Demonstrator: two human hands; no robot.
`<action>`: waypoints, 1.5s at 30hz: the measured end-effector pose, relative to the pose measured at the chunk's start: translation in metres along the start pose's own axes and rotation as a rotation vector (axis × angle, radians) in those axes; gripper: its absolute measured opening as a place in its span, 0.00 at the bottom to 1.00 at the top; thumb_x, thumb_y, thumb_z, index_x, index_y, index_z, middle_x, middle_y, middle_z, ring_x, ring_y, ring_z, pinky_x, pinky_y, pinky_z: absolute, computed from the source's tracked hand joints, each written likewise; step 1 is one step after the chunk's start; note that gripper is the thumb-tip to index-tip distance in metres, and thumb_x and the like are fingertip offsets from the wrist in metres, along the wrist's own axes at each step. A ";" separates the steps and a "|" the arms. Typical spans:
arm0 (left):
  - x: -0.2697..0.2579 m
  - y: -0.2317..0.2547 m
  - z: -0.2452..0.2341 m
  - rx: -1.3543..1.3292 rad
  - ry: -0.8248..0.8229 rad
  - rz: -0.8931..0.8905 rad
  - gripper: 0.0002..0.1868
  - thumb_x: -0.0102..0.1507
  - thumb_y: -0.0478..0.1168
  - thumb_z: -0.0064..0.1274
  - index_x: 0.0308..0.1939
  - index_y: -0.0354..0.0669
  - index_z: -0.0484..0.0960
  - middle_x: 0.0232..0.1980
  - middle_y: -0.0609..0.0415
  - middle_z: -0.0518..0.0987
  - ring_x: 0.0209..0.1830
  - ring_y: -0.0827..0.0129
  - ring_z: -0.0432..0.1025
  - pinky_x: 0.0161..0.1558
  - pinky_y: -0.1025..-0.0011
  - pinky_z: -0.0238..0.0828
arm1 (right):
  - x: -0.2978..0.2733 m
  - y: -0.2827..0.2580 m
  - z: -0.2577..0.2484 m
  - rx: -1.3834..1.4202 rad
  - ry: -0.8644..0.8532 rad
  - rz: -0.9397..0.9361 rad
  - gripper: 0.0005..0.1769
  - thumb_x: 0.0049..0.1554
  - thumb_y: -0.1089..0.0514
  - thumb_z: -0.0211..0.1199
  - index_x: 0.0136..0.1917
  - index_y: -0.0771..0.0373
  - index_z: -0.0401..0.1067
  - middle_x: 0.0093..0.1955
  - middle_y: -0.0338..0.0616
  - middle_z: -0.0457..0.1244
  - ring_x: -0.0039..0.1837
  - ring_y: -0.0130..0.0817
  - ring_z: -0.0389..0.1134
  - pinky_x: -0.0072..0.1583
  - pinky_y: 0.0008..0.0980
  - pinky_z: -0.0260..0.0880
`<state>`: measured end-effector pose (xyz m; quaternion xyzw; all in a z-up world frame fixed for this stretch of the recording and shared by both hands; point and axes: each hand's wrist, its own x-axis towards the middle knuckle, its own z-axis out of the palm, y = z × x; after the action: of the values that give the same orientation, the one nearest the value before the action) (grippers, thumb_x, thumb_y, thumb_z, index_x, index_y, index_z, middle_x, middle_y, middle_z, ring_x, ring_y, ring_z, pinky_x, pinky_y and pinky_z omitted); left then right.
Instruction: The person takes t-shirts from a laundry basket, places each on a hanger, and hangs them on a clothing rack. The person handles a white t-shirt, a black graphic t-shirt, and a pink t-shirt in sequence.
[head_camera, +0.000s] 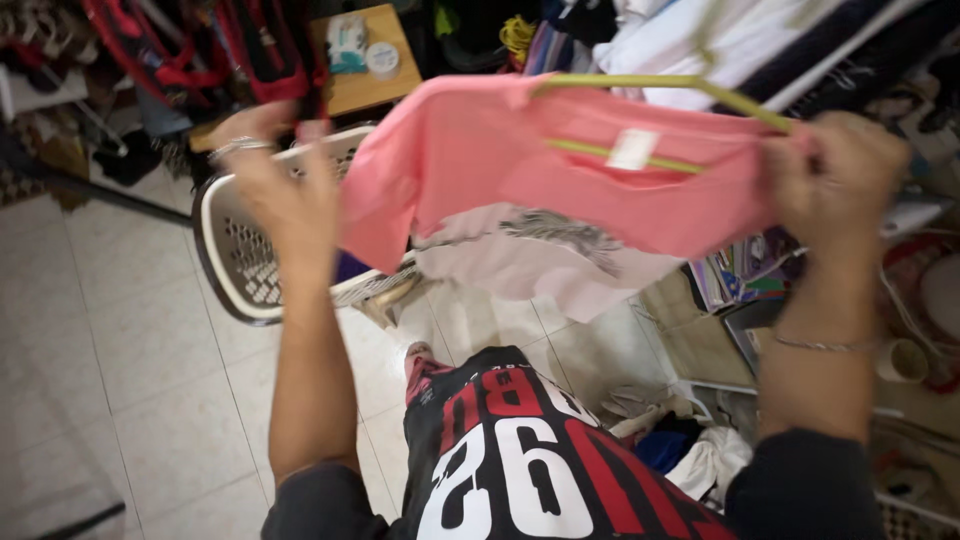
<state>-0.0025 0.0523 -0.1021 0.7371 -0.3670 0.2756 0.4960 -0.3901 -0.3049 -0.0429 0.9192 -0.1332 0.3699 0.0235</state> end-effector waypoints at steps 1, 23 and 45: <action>0.005 0.034 0.001 -0.102 -0.079 0.100 0.19 0.67 0.37 0.61 0.59 0.33 0.76 0.57 0.41 0.75 0.60 0.49 0.71 0.64 0.55 0.68 | 0.006 -0.012 0.003 0.048 0.000 -0.001 0.17 0.68 0.58 0.70 0.40 0.66 0.69 0.36 0.47 0.60 0.39 0.41 0.63 0.43 0.35 0.59; 0.118 0.129 -0.002 -0.197 -0.575 0.420 0.13 0.70 0.40 0.67 0.42 0.30 0.85 0.26 0.50 0.75 0.26 0.67 0.71 0.31 0.71 0.61 | -0.143 -0.040 0.201 1.639 -0.042 1.167 0.38 0.60 0.37 0.55 0.73 0.63 0.58 0.71 0.45 0.60 0.69 0.35 0.68 0.65 0.36 0.73; 0.115 0.049 -0.030 -0.141 -0.483 0.375 0.11 0.68 0.33 0.66 0.40 0.23 0.84 0.31 0.46 0.79 0.30 0.70 0.75 0.35 0.75 0.67 | -0.150 -0.006 0.125 1.645 0.381 1.225 0.10 0.66 0.56 0.61 0.59 0.60 0.71 0.48 0.41 0.67 0.47 0.35 0.69 0.53 0.37 0.70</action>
<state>0.0230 0.0378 0.0229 0.6644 -0.6219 0.1530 0.3851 -0.4079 -0.2823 -0.2362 0.3530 -0.2777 0.4339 -0.7810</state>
